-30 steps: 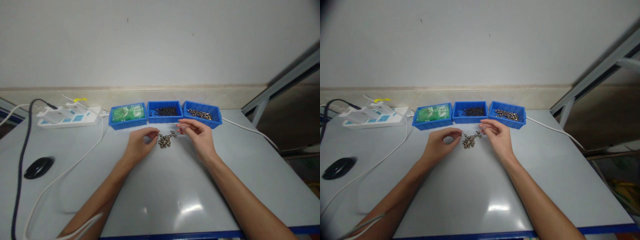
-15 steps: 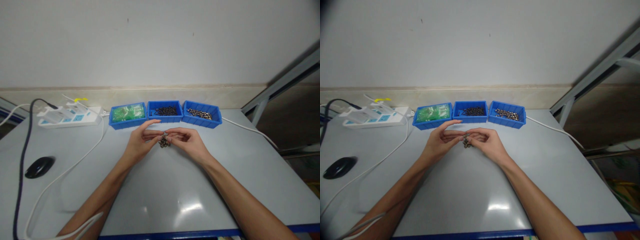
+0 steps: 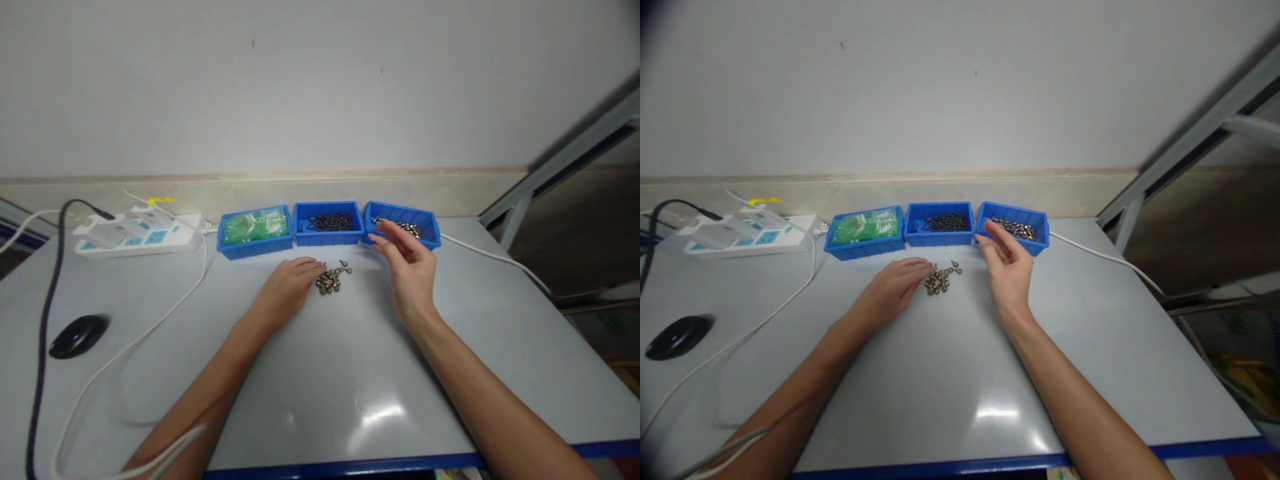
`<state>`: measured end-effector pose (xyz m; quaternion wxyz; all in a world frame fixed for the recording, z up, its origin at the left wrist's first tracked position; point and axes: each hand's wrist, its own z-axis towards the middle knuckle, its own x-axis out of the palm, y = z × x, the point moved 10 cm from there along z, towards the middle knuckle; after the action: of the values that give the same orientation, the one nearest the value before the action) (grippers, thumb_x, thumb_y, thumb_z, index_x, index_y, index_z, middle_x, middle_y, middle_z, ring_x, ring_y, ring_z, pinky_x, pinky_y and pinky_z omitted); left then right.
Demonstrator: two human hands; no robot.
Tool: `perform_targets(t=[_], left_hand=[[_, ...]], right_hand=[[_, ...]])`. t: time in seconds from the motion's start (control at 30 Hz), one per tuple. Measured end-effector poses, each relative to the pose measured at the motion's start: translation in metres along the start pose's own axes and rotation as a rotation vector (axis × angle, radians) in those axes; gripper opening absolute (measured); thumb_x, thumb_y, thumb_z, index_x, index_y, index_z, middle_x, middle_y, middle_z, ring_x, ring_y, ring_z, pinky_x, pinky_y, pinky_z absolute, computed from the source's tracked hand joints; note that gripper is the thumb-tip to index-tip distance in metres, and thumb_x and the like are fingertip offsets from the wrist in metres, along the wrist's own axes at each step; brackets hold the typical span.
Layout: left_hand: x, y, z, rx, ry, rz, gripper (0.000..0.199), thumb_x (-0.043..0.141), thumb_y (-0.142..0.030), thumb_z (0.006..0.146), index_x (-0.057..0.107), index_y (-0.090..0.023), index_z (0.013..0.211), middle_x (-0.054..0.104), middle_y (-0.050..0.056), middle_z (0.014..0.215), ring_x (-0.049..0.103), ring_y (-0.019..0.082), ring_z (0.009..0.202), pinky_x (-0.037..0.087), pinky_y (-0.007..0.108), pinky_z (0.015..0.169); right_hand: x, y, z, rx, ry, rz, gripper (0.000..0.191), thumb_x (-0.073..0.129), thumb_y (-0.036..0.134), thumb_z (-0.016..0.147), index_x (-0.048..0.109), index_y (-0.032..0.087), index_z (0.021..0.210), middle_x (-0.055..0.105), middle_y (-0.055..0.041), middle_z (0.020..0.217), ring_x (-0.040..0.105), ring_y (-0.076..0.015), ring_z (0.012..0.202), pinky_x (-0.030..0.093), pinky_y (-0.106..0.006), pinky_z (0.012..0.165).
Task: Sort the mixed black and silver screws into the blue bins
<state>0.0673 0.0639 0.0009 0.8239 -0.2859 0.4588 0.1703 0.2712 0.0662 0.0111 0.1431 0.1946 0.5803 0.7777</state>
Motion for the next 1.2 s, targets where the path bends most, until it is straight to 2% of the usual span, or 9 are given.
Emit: perform_targets(t=[0.23,0.43,0.6,0.7,0.8,0.87,0.97,1.07,1.2], left_hand=[[-0.008,0.004,0.002,-0.089,-0.027,0.097,0.014,0.059,-0.020,0.097,0.072,-0.016,0.100,0.076,0.011,0.097,0.069,0.026,0.096,0.057,0.042,0.089],[-0.007,-0.009,0.003,0.036,-0.020,0.033,0.029,0.056,-0.009,0.096,0.069,-0.018,0.120,0.074,0.011,0.119,0.068,0.025,0.109,0.057,0.042,0.094],[-0.007,-0.008,0.003,0.040,0.008,0.040,0.020,0.060,-0.009,0.094,0.074,-0.017,0.105,0.079,0.010,0.104,0.073,0.025,0.098,0.059,0.039,0.088],[-0.012,-0.004,0.003,-0.027,-0.041,0.022,0.014,0.063,-0.011,0.093,0.075,-0.017,0.096,0.079,0.009,0.096,0.074,0.025,0.092,0.060,0.038,0.085],[-0.025,0.009,0.001,-0.189,-0.187,-0.152,0.013,0.067,-0.014,0.090,0.072,-0.018,0.101,0.080,0.008,0.096,0.076,0.023,0.089,0.060,0.034,0.083],[-0.028,0.019,-0.002,-0.320,-0.255,-0.370,0.016,0.069,-0.016,0.089,0.068,-0.019,0.105,0.081,0.006,0.097,0.078,0.021,0.089,0.061,0.031,0.083],[-0.020,0.026,-0.004,-0.460,-0.273,-0.686,0.019,0.073,-0.025,0.087,0.062,-0.020,0.102,0.081,0.005,0.094,0.079,0.022,0.091,0.062,0.031,0.084],[-0.015,0.024,-0.004,-0.514,-0.274,-0.862,0.024,0.076,-0.029,0.085,0.057,-0.020,0.097,0.082,0.006,0.092,0.079,0.024,0.090,0.063,0.031,0.083],[-0.011,0.020,-0.002,-0.518,-0.257,-0.934,0.028,0.076,-0.031,0.085,0.053,-0.021,0.096,0.081,0.006,0.089,0.079,0.024,0.088,0.064,0.032,0.082]], right_hand=[[0.010,-0.003,-0.004,0.065,0.075,0.009,0.032,0.074,0.026,0.078,0.075,0.023,0.110,0.077,-0.0086,0.115,0.076,-0.0236,0.092,0.060,-0.046,0.090],[0.013,-0.001,-0.005,0.083,0.101,0.017,0.031,0.076,0.028,0.076,0.075,0.024,0.107,0.078,-0.0072,0.109,0.075,-0.0216,0.085,0.062,-0.041,0.079],[0.015,-0.002,-0.005,0.087,0.131,0.035,0.029,0.076,0.027,0.077,0.076,0.023,0.106,0.079,-0.0070,0.105,0.075,-0.0194,0.079,0.060,-0.036,0.073],[0.016,-0.002,-0.005,0.085,0.148,0.034,0.024,0.076,0.028,0.078,0.076,0.022,0.102,0.079,-0.0059,0.101,0.074,-0.0174,0.076,0.059,-0.033,0.071],[0.022,-0.004,-0.006,0.105,0.210,-0.006,0.020,0.075,0.029,0.079,0.077,0.021,0.097,0.080,-0.0047,0.091,0.073,-0.0164,0.073,0.059,-0.031,0.070],[0.033,-0.006,-0.011,0.130,0.320,-0.058,0.018,0.075,0.028,0.079,0.077,0.020,0.095,0.078,-0.0037,0.082,0.072,-0.0159,0.069,0.059,-0.030,0.069],[0.051,-0.014,-0.024,0.204,0.526,-0.096,0.021,0.076,0.029,0.079,0.078,0.019,0.097,0.078,-0.0043,0.080,0.073,-0.0168,0.071,0.059,-0.031,0.072],[0.064,-0.022,-0.038,0.319,0.666,-0.041,0.028,0.080,0.035,0.078,0.079,0.019,0.101,0.080,-0.0068,0.087,0.076,-0.0195,0.078,0.060,-0.033,0.076],[0.066,-0.026,-0.042,0.399,0.648,0.043,0.029,0.086,0.037,0.071,0.081,0.020,0.094,0.081,-0.0069,0.085,0.075,-0.0199,0.077,0.060,-0.035,0.077]])
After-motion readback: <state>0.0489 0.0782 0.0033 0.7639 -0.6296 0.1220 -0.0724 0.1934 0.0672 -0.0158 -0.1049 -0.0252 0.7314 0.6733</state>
